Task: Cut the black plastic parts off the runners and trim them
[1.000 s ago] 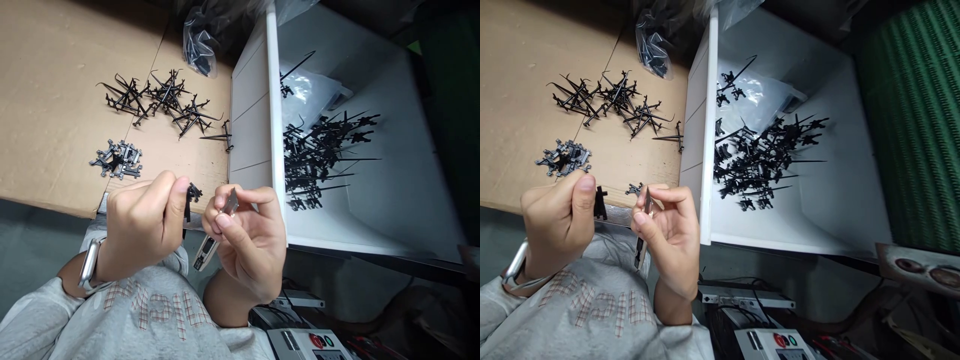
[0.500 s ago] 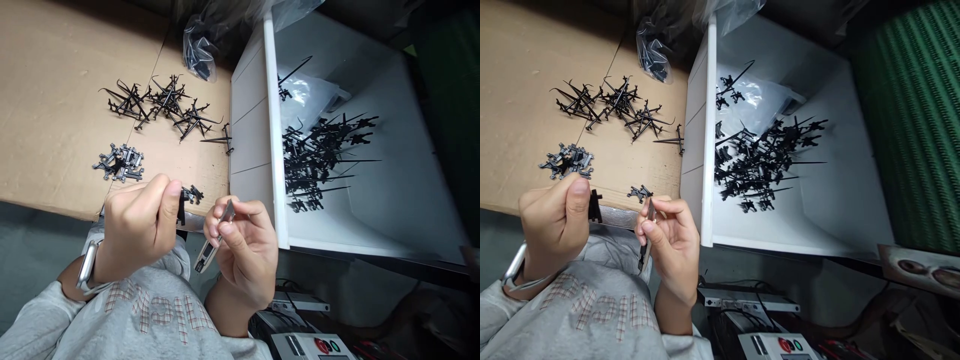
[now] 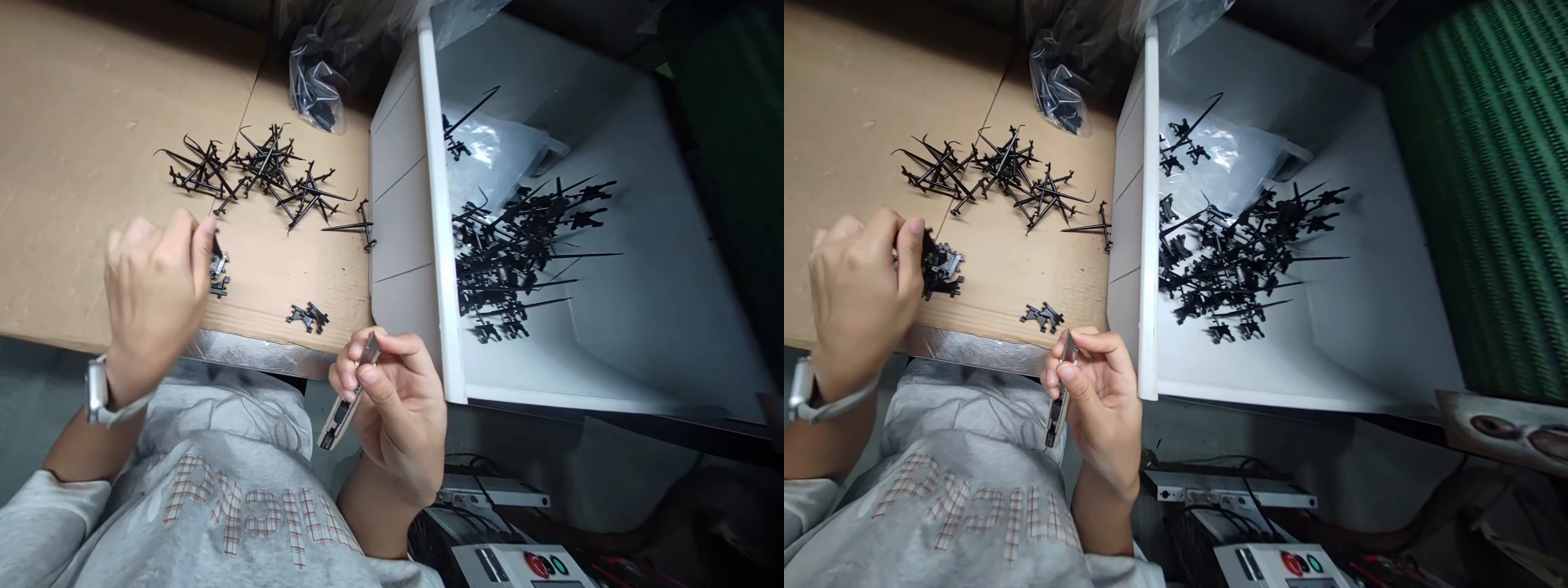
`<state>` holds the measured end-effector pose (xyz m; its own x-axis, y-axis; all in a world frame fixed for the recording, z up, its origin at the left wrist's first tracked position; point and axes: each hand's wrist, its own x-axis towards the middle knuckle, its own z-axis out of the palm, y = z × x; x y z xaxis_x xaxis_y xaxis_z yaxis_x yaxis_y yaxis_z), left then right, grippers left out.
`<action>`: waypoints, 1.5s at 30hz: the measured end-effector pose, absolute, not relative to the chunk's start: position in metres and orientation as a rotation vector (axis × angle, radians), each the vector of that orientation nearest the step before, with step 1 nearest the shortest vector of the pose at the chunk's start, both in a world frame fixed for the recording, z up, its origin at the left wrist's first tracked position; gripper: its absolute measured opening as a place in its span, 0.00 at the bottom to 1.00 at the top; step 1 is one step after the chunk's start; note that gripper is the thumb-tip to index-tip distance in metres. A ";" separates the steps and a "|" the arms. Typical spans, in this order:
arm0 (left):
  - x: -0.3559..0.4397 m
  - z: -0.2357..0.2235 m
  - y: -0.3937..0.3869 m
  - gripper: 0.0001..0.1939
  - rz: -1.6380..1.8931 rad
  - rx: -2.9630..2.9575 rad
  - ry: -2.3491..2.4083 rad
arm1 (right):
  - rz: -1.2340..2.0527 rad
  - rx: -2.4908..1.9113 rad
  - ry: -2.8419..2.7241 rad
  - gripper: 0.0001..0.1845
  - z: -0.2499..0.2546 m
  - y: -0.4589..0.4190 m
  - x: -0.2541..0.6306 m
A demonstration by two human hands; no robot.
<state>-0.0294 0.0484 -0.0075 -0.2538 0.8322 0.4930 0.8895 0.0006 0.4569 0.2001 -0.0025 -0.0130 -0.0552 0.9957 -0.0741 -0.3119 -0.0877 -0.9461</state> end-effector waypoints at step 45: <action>0.018 -0.010 -0.003 0.20 -2.285 -2.491 -1.677 | 1.200 -0.837 -1.000 0.17 -0.014 0.001 0.164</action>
<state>0.0184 -0.0033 -0.0102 -0.0193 0.8880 0.4595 0.1725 -0.4498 0.8763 0.1639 0.0015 -0.0144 0.0675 0.9833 0.1691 -0.3437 0.1820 -0.9213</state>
